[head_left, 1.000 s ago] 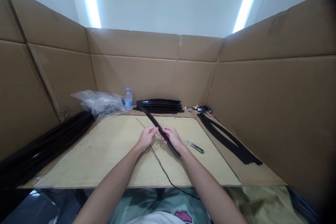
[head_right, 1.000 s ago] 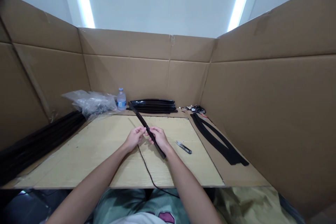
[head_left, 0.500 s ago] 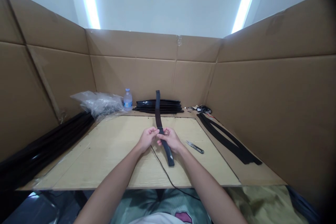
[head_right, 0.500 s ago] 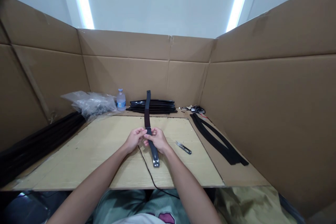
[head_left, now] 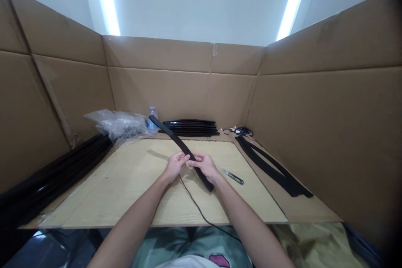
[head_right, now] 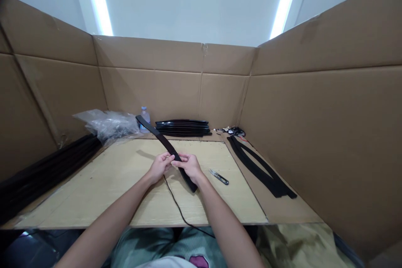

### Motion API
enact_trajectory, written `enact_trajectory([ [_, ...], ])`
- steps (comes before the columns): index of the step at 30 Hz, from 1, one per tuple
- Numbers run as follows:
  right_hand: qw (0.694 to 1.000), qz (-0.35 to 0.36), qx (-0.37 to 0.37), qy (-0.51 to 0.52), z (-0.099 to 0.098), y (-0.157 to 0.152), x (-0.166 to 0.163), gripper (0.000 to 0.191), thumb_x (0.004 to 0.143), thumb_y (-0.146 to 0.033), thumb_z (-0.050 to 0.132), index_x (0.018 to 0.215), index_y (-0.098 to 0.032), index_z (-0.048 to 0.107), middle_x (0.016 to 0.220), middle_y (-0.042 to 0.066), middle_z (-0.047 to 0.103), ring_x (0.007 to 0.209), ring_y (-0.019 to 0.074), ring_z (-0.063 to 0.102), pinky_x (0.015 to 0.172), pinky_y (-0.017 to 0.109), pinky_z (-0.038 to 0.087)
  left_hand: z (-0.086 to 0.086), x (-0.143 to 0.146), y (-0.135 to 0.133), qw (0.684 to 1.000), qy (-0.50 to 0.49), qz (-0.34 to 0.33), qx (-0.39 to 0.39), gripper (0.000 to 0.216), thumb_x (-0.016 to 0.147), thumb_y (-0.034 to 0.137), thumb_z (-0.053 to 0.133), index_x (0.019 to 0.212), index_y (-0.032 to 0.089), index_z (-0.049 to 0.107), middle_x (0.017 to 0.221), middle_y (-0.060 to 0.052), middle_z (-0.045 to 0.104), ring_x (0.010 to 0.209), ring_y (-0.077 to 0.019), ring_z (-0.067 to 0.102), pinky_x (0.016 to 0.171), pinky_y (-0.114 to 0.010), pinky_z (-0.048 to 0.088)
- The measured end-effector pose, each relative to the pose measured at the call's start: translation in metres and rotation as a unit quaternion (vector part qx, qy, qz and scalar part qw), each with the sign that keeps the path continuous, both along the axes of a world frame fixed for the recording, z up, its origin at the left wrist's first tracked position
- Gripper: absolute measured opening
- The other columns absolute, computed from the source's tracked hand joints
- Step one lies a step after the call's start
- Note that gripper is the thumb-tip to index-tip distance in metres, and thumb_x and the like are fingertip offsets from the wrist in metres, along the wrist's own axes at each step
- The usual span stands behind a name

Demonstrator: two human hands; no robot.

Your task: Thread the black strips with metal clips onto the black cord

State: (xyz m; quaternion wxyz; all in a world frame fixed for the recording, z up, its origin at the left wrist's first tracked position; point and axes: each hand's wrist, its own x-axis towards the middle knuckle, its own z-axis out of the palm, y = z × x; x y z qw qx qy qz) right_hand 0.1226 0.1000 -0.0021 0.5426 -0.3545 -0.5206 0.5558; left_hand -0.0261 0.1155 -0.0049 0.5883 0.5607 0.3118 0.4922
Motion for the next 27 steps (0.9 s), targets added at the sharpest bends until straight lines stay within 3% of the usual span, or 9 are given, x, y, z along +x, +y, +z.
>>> enact_trajectory([
  [4,0.998,-0.011,0.031,-0.049,-0.002,0.001,0.000,0.036,0.054,-0.035,0.082,0.077,-0.013,0.065,0.067,0.002,0.069,0.057,0.0134,0.061,0.055,0.025,0.047,-0.001,0.000,0.000,1.000,0.015,0.005,0.007,0.037,0.073,0.047,0.067,0.066,0.016,0.049,0.043,0.009,0.033,0.036,-0.0032,0.021,0.039,-0.020,0.011],
  [7,0.999,-0.011,0.021,-0.036,0.000,-0.002,-0.003,0.039,0.057,-0.041,0.079,0.076,-0.016,0.057,0.063,0.000,0.067,0.044,0.0118,0.057,0.041,0.022,0.043,-0.001,0.000,-0.001,0.999,0.030,0.009,0.017,0.037,0.074,0.047,0.065,0.064,0.015,0.050,0.043,0.008,0.035,0.036,-0.0033,0.022,0.039,-0.021,0.011],
  [11,0.999,-0.013,0.017,-0.024,0.005,-0.005,-0.003,0.035,0.071,-0.051,0.065,0.076,-0.018,0.054,0.070,0.001,0.067,0.039,0.0095,0.052,0.033,0.020,0.035,-0.001,0.000,0.000,1.000,0.019,0.007,0.011,0.036,0.074,0.047,0.066,0.066,0.014,0.052,0.043,0.009,0.032,0.035,-0.0027,0.019,0.038,-0.021,0.009],
  [17,0.999,-0.010,0.032,-0.023,0.006,-0.001,0.000,0.033,0.068,-0.043,0.071,0.084,-0.014,0.066,0.072,0.002,0.068,0.049,0.0087,0.052,0.043,0.020,0.038,0.000,-0.001,0.001,0.998,-0.039,-0.012,-0.041,0.036,0.072,0.047,0.068,0.079,0.016,0.051,0.049,0.010,0.032,0.035,-0.0026,0.018,0.035,-0.018,0.008],
  [22,0.999,0.033,0.031,-0.029,0.000,-0.002,-0.001,0.035,0.065,-0.035,0.075,0.091,-0.013,0.068,0.084,0.005,0.070,0.069,0.0119,0.061,0.062,0.023,0.046,-0.004,-0.003,0.004,0.998,-0.038,-0.019,-0.035,0.038,0.072,0.045,0.069,0.069,0.017,0.045,0.046,0.012,0.025,0.035,-0.0018,0.017,0.036,-0.018,0.008],
  [27,0.999,0.032,0.019,0.012,-0.003,-0.004,-0.007,0.034,0.063,-0.036,0.078,0.078,-0.016,0.054,0.068,0.001,0.067,0.054,0.0113,0.060,0.051,0.022,0.046,-0.007,0.001,0.004,0.999,-0.025,-0.025,-0.021,0.037,0.075,0.048,0.065,0.067,0.016,0.048,0.045,0.008,0.036,0.033,-0.0029,0.026,0.036,-0.019,0.012],
])
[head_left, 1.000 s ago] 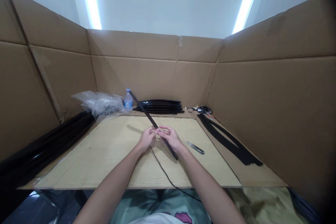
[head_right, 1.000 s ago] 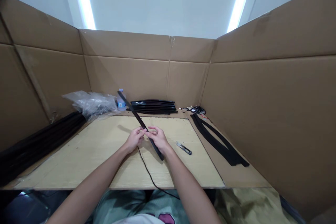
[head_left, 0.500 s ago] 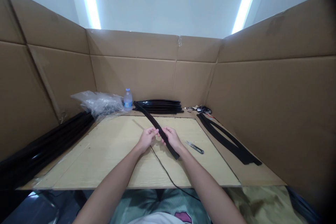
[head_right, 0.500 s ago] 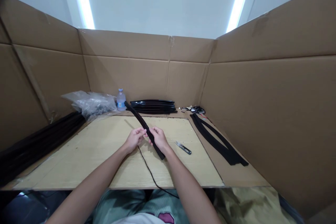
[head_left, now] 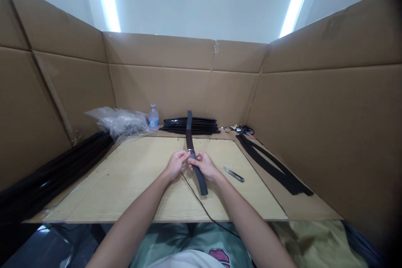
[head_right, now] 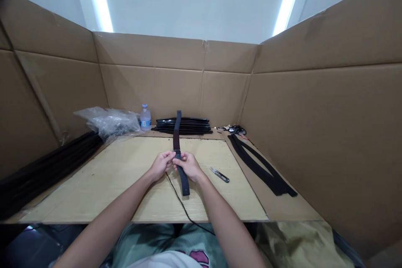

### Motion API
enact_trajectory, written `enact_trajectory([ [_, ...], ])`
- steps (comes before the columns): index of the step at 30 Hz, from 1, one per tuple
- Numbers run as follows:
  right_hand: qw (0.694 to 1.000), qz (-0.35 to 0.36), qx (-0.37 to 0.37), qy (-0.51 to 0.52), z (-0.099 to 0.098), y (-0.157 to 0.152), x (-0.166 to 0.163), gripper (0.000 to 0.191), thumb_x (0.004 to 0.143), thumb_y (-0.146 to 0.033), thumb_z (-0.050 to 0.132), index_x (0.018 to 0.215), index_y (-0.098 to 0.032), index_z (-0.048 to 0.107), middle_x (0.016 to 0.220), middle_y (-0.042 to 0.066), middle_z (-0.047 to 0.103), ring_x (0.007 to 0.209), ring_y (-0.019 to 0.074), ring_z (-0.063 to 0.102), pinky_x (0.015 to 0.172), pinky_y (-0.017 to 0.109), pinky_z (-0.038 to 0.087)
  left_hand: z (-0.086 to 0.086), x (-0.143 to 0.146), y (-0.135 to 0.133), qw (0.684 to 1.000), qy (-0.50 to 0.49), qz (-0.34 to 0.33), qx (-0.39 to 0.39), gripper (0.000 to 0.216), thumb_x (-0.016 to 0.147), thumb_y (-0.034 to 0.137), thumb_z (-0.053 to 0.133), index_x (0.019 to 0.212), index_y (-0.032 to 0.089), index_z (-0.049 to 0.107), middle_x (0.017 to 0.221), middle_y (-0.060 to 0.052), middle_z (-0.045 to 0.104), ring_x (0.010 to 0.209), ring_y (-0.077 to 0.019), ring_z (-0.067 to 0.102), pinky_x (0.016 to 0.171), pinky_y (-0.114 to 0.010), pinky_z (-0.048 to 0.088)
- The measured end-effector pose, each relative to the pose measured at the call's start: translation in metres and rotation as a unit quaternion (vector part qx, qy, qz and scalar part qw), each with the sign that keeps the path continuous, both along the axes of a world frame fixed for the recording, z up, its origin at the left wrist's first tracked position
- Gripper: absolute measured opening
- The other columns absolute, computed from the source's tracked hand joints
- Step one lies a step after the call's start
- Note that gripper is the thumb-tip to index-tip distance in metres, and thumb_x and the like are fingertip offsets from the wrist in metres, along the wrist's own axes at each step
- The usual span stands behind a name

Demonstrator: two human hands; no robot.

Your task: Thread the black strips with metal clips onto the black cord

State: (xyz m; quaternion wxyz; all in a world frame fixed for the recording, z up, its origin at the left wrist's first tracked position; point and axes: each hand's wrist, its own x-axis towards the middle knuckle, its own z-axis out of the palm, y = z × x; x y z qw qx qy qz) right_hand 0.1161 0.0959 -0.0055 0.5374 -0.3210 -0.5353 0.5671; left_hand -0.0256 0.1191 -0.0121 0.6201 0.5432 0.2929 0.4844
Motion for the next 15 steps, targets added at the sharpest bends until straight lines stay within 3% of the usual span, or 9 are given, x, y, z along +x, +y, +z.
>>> enact_trajectory([
  [3,1.000,-0.003,-0.010,-0.003,0.0019,-0.0005,-0.0012,0.040,0.065,-0.042,0.075,0.079,-0.020,0.045,0.066,-0.001,0.067,0.042,0.0099,0.055,0.037,0.019,0.038,0.0010,0.0012,-0.0003,1.000,0.010,0.009,0.019,0.037,0.076,0.047,0.064,0.067,0.014,0.050,0.051,0.003,0.049,0.036,-0.0034,0.033,0.038,-0.019,0.015],
  [6,1.000,-0.003,-0.018,0.000,0.0049,0.0003,0.0010,0.036,0.073,-0.050,0.064,0.080,-0.020,0.046,0.062,-0.002,0.064,0.039,0.0081,0.049,0.033,0.017,0.032,0.0023,0.0003,0.0000,0.999,0.018,0.027,0.041,0.037,0.075,0.047,0.064,0.067,0.014,0.051,0.055,0.001,0.054,0.037,-0.0028,0.031,0.038,-0.019,0.014],
  [11,0.999,0.006,-0.030,0.024,0.0065,0.0008,0.0039,0.033,0.070,-0.045,0.069,0.079,-0.019,0.052,0.066,-0.001,0.064,0.048,0.0079,0.052,0.041,0.018,0.035,0.0037,-0.0020,-0.0001,1.000,0.008,0.024,0.004,0.036,0.074,0.048,0.065,0.072,0.016,0.050,0.047,0.008,0.039,0.035,-0.0027,0.021,0.037,-0.020,0.009],
  [15,0.999,-0.019,-0.032,-0.004,0.0054,0.0010,0.0059,0.038,0.061,-0.037,0.078,0.087,-0.015,0.062,0.062,-0.002,0.063,0.050,0.0085,0.052,0.048,0.021,0.039,0.0053,-0.0021,-0.0018,0.999,0.011,0.029,0.022,0.037,0.071,0.047,0.069,0.072,0.016,0.049,0.046,0.010,0.032,0.035,-0.0027,0.022,0.037,-0.020,0.010],
])
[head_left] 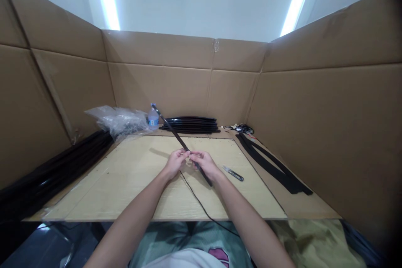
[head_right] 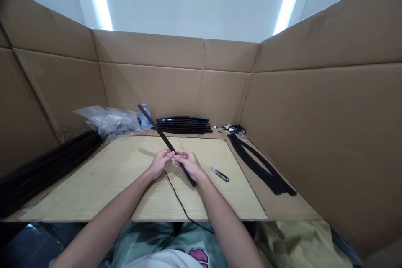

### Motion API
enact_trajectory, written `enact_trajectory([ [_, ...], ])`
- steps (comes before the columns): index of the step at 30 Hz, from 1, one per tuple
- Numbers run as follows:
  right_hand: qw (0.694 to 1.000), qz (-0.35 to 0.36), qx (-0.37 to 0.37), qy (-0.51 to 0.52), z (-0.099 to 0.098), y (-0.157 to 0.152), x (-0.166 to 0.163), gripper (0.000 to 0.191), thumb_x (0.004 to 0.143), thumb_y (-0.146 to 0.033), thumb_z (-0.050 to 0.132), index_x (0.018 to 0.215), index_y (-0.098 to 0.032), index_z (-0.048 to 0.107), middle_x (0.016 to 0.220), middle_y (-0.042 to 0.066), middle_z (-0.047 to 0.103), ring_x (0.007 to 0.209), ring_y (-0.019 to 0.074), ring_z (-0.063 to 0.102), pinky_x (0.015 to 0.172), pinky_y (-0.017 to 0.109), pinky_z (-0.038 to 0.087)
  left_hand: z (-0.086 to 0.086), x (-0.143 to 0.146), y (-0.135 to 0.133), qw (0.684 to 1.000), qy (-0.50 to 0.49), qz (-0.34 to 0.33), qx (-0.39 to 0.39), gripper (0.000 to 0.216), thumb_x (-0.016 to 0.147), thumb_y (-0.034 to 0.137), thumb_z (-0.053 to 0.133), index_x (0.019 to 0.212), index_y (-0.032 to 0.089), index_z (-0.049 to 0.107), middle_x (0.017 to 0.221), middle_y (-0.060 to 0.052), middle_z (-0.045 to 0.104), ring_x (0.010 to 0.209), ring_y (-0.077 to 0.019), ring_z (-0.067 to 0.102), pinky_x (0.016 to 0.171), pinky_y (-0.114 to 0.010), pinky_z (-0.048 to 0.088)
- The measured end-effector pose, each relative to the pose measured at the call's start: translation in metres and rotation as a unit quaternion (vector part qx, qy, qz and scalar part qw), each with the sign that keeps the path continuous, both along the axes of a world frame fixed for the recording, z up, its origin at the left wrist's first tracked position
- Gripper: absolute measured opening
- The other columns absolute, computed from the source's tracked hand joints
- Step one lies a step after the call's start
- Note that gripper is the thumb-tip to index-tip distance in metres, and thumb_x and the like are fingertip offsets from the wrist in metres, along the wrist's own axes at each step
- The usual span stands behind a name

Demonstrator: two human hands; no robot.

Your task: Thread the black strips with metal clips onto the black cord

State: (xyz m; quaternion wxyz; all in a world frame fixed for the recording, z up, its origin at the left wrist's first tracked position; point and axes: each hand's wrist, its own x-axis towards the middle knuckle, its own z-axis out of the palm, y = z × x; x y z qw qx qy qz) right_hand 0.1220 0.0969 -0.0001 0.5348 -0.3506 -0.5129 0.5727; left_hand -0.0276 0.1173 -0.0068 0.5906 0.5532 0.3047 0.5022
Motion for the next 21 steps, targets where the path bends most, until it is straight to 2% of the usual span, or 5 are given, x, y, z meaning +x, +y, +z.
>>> enact_trajectory([
  [6,0.999,-0.010,0.016,-0.033,0.0000,0.0010,0.0006,0.041,0.052,-0.037,0.082,0.072,-0.015,0.054,0.060,-0.002,0.065,0.049,0.0095,0.055,0.048,0.021,0.041,-0.0027,0.0016,-0.0008,1.000,0.023,-0.012,-0.002,0.040,0.072,0.052,0.066,0.065,0.015,0.049,0.043,0.009,0.033,0.034,-0.0033,0.022,0.039,-0.021,0.010],
  [10,0.999,0.013,0.020,-0.025,0.0023,-0.0013,-0.0023,0.044,0.060,-0.047,0.076,0.076,-0.021,0.043,0.061,-0.002,0.066,0.039,0.0108,0.052,0.036,0.020,0.037,-0.0059,0.0020,0.0006,0.999,0.045,-0.008,0.028,0.041,0.076,0.052,0.061,0.065,0.014,0.054,0.048,0.004,0.045,0.037,-0.0042,0.027,0.040,-0.021,0.013],
  [13,1.000,0.009,0.024,-0.016,0.0044,-0.0017,-0.0015,0.036,0.070,-0.051,0.065,0.074,-0.021,0.045,0.061,-0.002,0.065,0.037,0.0089,0.048,0.032,0.019,0.031,-0.0053,0.0011,0.0010,0.998,0.046,0.002,0.034,0.041,0.077,0.052,0.061,0.065,0.014,0.055,0.045,0.007,0.034,0.037,-0.0040,0.021,0.040,-0.021,0.011],
  [17,0.999,-0.009,0.043,-0.014,0.0042,0.0004,0.0002,0.032,0.070,-0.047,0.067,0.072,-0.018,0.053,0.066,0.000,0.066,0.045,0.0097,0.052,0.039,0.021,0.036,-0.0016,-0.0014,0.0003,0.999,0.040,-0.008,0.016,0.040,0.076,0.053,0.060,0.069,0.014,0.056,0.044,0.009,0.029,0.037,-0.0043,0.019,0.039,-0.021,0.010],
  [21,0.998,-0.028,0.045,-0.021,-0.0006,0.0037,0.0001,0.041,0.059,-0.036,0.079,0.090,-0.015,0.061,0.067,-0.001,0.067,0.055,0.0112,0.058,0.052,0.023,0.043,0.0005,-0.0029,-0.0010,0.999,0.031,0.004,0.011,0.039,0.072,0.051,0.066,0.066,0.016,0.050,0.045,0.009,0.031,0.037,-0.0039,0.022,0.040,-0.020,0.012],
])
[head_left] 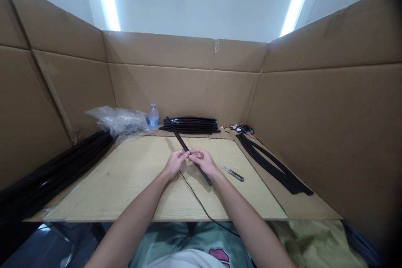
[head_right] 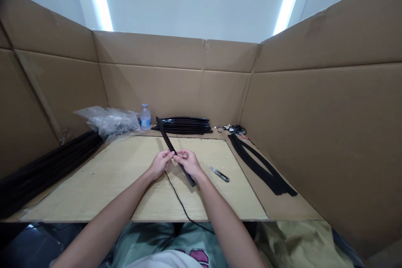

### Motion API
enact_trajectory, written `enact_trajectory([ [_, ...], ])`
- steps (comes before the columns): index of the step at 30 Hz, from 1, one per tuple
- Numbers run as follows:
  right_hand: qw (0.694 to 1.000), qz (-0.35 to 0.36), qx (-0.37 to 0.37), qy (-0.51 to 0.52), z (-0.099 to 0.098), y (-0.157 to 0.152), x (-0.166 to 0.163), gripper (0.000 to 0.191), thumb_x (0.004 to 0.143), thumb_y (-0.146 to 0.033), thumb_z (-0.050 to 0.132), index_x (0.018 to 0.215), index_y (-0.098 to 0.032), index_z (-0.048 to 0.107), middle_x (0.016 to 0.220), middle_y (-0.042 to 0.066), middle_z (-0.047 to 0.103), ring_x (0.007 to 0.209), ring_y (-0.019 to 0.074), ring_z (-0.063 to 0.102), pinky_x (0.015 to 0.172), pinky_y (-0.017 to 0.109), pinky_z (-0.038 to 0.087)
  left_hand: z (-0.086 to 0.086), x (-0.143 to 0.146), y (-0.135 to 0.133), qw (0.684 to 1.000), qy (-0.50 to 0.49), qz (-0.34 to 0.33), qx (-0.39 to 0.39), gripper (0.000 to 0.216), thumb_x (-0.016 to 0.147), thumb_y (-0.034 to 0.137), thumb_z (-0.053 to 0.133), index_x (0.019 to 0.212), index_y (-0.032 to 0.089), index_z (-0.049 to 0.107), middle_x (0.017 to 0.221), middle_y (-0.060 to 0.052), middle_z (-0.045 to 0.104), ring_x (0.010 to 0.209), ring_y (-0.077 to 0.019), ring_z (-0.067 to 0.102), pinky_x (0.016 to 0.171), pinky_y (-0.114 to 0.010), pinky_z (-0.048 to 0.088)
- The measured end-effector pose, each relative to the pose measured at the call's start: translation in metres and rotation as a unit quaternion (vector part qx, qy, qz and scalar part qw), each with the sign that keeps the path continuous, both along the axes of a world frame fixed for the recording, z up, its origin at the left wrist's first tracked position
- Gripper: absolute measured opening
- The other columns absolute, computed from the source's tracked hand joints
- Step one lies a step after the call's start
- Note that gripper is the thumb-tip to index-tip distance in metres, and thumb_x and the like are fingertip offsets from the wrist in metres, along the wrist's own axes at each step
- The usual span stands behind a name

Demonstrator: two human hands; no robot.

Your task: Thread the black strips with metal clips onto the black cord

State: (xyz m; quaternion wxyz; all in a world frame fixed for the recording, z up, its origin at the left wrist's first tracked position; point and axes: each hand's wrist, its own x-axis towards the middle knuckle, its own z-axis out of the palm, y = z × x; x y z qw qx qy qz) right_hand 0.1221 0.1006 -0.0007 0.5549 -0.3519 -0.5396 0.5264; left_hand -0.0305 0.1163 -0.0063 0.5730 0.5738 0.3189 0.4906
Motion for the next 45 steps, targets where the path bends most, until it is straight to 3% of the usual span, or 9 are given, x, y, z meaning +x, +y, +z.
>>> enact_trajectory([
  [3,1.000,0.002,-0.015,0.005,-0.003,0.002,0.001,0.054,0.051,-0.028,0.084,0.099,-0.014,0.063,0.067,-0.002,0.068,0.058,0.0120,0.060,0.058,0.024,0.046,0.000,0.000,-0.001,1.000,-0.006,-0.010,0.002,0.040,0.071,0.050,0.067,0.064,0.016,0.047,0.045,0.009,0.031,0.038,-0.0037,0.022,0.041,-0.020,0.013],
  [6,1.000,0.008,-0.011,0.002,-0.004,0.001,0.002,0.046,0.048,-0.027,0.085,0.087,-0.013,0.064,0.071,0.001,0.069,0.060,0.0124,0.061,0.058,0.024,0.048,0.000,0.002,-0.001,1.000,-0.002,-0.013,0.007,0.039,0.072,0.049,0.067,0.064,0.015,0.050,0.045,0.009,0.032,0.038,-0.0037,0.021,0.041,-0.021,0.013],
  [11,0.999,0.026,-0.031,0.014,-0.002,-0.004,0.000,0.045,0.056,-0.033,0.081,0.085,-0.019,0.050,0.066,0.000,0.069,0.048,0.0152,0.062,0.045,0.026,0.049,-0.001,0.003,0.000,1.000,-0.003,0.002,0.012,0.038,0.072,0.049,0.067,0.064,0.015,0.053,0.046,0.007,0.039,0.039,-0.0045,0.026,0.042,-0.021,0.015],
  [15,1.000,0.020,-0.015,0.009,0.002,-0.007,-0.001,0.050,0.056,-0.032,0.081,0.087,-0.022,0.043,0.063,-0.003,0.067,0.042,0.0122,0.056,0.036,0.020,0.040,-0.002,0.004,0.002,1.000,0.004,0.010,0.013,0.038,0.073,0.049,0.066,0.063,0.015,0.052,0.045,0.007,0.038,0.038,-0.0042,0.025,0.041,-0.021,0.014],
  [20,0.998,0.035,-0.022,0.046,0.006,-0.008,0.001,0.034,0.068,-0.037,0.072,0.093,-0.019,0.056,0.077,0.002,0.068,0.052,0.0088,0.054,0.043,0.018,0.040,-0.002,0.002,0.004,1.000,-0.018,0.022,0.003,0.036,0.073,0.048,0.066,0.067,0.016,0.052,0.042,0.010,0.027,0.037,-0.0040,0.019,0.039,-0.021,0.011],
  [26,0.996,0.039,-0.033,0.074,0.005,-0.006,-0.001,0.048,0.062,-0.033,0.077,0.105,-0.018,0.062,0.067,-0.003,0.062,0.048,0.0071,0.048,0.045,0.020,0.040,0.001,0.003,0.001,1.000,-0.023,0.001,-0.001,0.037,0.070,0.049,0.069,0.074,0.016,0.052,0.043,0.011,0.031,0.036,-0.0037,0.020,0.037,-0.020,0.010],
  [34,0.998,0.058,0.003,0.012,0.006,-0.006,-0.005,0.047,0.060,-0.032,0.079,0.101,-0.015,0.065,0.083,0.002,0.068,0.051,0.0067,0.051,0.047,0.020,0.042,0.000,0.001,0.002,1.000,-0.002,0.008,0.000,0.038,0.069,0.047,0.071,0.066,0.015,0.050,0.043,0.009,0.038,0.036,-0.0031,0.024,0.039,-0.020,0.013],
  [41,0.998,0.020,0.015,-0.057,-0.001,-0.005,-0.003,0.034,0.061,-0.038,0.077,0.079,-0.012,0.063,0.057,-0.003,0.056,0.045,0.0076,0.048,0.039,0.019,0.038,-0.001,0.004,0.003,0.999,0.010,0.022,0.024,0.034,0.071,0.043,0.069,0.064,0.014,0.054,0.046,0.005,0.048,0.037,-0.0045,0.032,0.040,-0.020,0.019],
  [45,1.000,0.013,0.005,-0.024,0.000,-0.005,-0.005,0.034,0.072,-0.048,0.066,0.076,-0.015,0.057,0.063,-0.001,0.060,0.045,0.0082,0.048,0.038,0.020,0.036,-0.002,0.005,0.003,0.999,0.017,0.031,0.032,0.035,0.071,0.045,0.068,0.065,0.013,0.056,0.055,0.001,0.056,0.040,-0.0053,0.036,0.040,-0.020,0.021],
])
